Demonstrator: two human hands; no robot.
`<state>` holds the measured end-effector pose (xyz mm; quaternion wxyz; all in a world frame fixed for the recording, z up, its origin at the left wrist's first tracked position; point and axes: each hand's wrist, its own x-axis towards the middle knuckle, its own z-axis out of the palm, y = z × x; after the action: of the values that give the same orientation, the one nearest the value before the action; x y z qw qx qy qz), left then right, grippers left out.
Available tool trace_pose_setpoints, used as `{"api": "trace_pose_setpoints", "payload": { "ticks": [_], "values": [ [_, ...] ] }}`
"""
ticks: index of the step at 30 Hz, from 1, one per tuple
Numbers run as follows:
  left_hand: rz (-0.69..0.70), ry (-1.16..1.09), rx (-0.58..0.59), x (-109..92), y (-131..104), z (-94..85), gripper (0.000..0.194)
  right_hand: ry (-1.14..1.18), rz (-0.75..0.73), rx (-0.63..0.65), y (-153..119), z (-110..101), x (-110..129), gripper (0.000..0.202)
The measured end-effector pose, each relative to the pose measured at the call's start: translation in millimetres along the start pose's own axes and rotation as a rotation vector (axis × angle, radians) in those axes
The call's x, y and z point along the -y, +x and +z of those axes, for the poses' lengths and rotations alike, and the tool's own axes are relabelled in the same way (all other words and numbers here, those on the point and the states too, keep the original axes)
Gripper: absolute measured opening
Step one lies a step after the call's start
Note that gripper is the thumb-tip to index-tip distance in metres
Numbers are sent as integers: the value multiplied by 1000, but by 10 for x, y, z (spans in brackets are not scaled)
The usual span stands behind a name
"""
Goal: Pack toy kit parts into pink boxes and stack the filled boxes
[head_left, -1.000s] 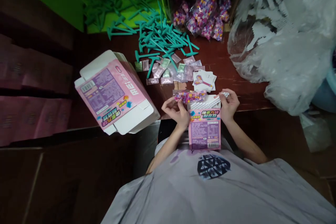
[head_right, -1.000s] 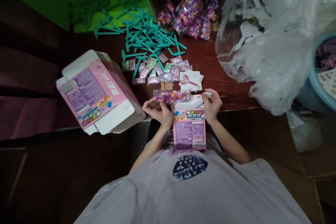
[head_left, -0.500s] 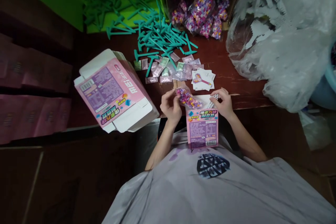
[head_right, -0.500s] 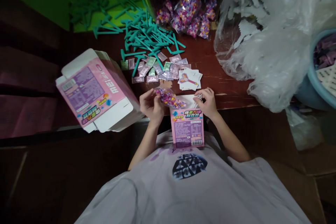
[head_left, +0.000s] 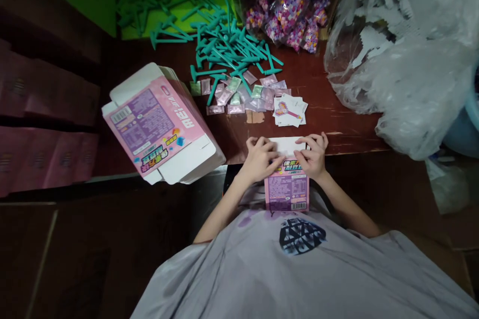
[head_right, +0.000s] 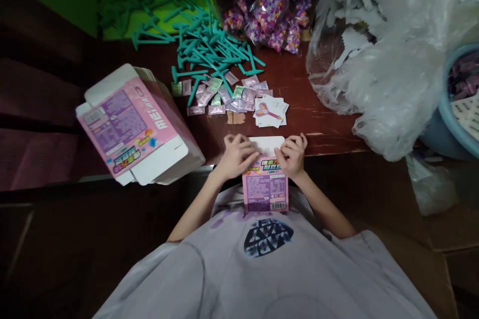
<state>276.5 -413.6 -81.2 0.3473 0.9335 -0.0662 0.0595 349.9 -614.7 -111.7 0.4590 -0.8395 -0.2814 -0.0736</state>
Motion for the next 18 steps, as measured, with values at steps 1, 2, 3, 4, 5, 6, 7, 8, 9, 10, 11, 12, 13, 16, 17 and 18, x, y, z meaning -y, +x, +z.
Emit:
{"api": "trace_pose_setpoints", "payload": {
  "ticks": [1,2,3,4,5,6,7,8,9,10,11,12,13,16,17,18],
  "values": [
    [9,11,17,-11,-40,35,26,-13,-33,27,-20,-5,13,36],
    [1,21,11,-15,-76,74,30,-14,-51,37,-39,-7,24,30],
    [-21,23,-28,-13,-107,120,35,2,-41,18,-60,-3,35,20],
    [-53,12,-103,-7,-133,171,40,39,-1,-35,-85,8,46,9],
    [-82,-23,-200,-1,-156,227,44,99,68,-109,-115,23,59,15],
    [-105,-90,-308,2,-176,286,49,174,155,-179,-149,42,75,26],
    [-131,-177,-422,-2,-193,343,51,255,245,-224,-183,58,94,33],
    [-164,-273,-537,-13,-209,395,51,331,327,-245,-214,69,118,34],
    [-205,-368,-636,-32,-224,435,49,404,394,-233,-241,71,144,33],
    [-246,-463,-705,-57,-237,462,45,472,445,-197,-260,64,173,32],
    [-285,-562,-738,-84,-249,475,43,539,485,-153,-270,49,203,31],
    [-320,-668,-733,-109,-260,476,45,610,521,-106,-273,30,231,29],
    [-345,-790,-682,-131,-271,468,49,688,558,-58,-270,10,257,25],
    [-419,-1159,-423,-161,-308,438,57,903,670,84,-251,-30,296,37],
    [-453,-1236,-374,-165,-324,437,56,941,700,113,-250,-34,295,42],
    [-482,-1286,-353,-170,-341,443,51,962,717,131,-254,-34,289,43]
  ]
}}
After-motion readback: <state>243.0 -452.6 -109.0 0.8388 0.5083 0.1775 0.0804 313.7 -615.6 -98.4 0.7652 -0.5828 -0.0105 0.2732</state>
